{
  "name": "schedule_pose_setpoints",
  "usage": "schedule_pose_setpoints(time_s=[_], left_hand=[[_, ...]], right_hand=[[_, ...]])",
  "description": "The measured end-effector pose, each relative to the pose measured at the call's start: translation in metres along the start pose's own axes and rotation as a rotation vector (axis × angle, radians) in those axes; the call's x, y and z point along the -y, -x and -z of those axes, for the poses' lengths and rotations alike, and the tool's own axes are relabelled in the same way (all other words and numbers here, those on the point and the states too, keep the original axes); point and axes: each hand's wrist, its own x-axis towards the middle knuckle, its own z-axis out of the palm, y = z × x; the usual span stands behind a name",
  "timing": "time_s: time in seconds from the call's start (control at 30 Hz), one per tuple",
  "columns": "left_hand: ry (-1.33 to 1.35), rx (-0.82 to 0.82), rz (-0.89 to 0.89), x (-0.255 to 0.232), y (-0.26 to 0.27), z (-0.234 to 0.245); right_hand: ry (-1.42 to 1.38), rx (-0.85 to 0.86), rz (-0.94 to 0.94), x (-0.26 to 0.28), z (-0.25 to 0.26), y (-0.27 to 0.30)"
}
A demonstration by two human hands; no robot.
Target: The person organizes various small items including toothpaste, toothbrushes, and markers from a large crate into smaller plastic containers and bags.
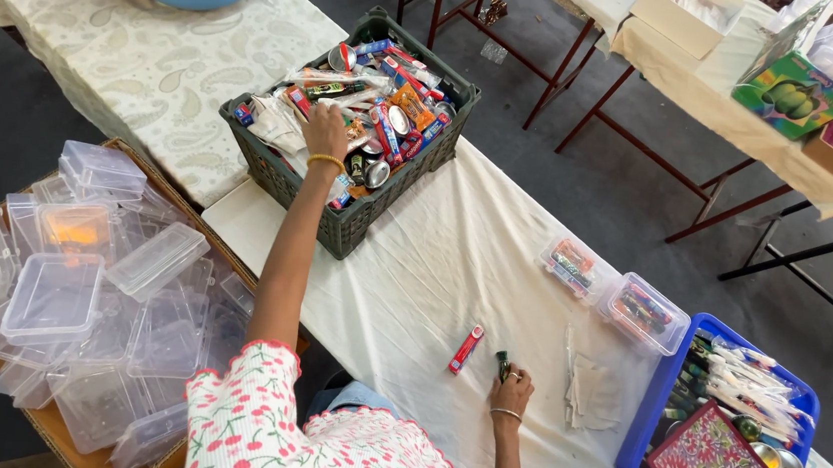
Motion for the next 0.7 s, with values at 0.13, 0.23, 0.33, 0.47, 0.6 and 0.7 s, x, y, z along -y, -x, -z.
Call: schedule_pose_setpoints(time_s=[0.13, 0.23, 0.33, 0.47, 0.6, 0.7], left_hand=[[-0.2, 0.176, 0.104, 0.014, 0.013, -0.034], [-0.171, 0.325, 0.106, 0.002, 0.022, -0.017], [-0.178, 0.397, 0.122, 0.0, 0.022, -0.011], [-0.036, 0.305, 0.185, -0.003, 0.017, 0.008], [0.113, 0.143, 0.205, -0.019, 0.013, 0.055], [0.378, 0.101, 0.192, -0.044, 0.023, 0.061]], right_hand=[[0.024, 0.027, -0.035, 0.002, 0.001, -0.002], [0.006, 0.016, -0.05, 0.002, 0.002, -0.003], [0.016, 0.028, -0.063, 0.005, 0.006, 0.0], [-0.011, 0.039, -0.041, 0.001, 0.011, 0.0], [-0.104, 0.034, -0.009, 0.003, 0.017, 0.002], [-0.116, 0.006, -0.013, 0.006, 0.02, 0.009]])
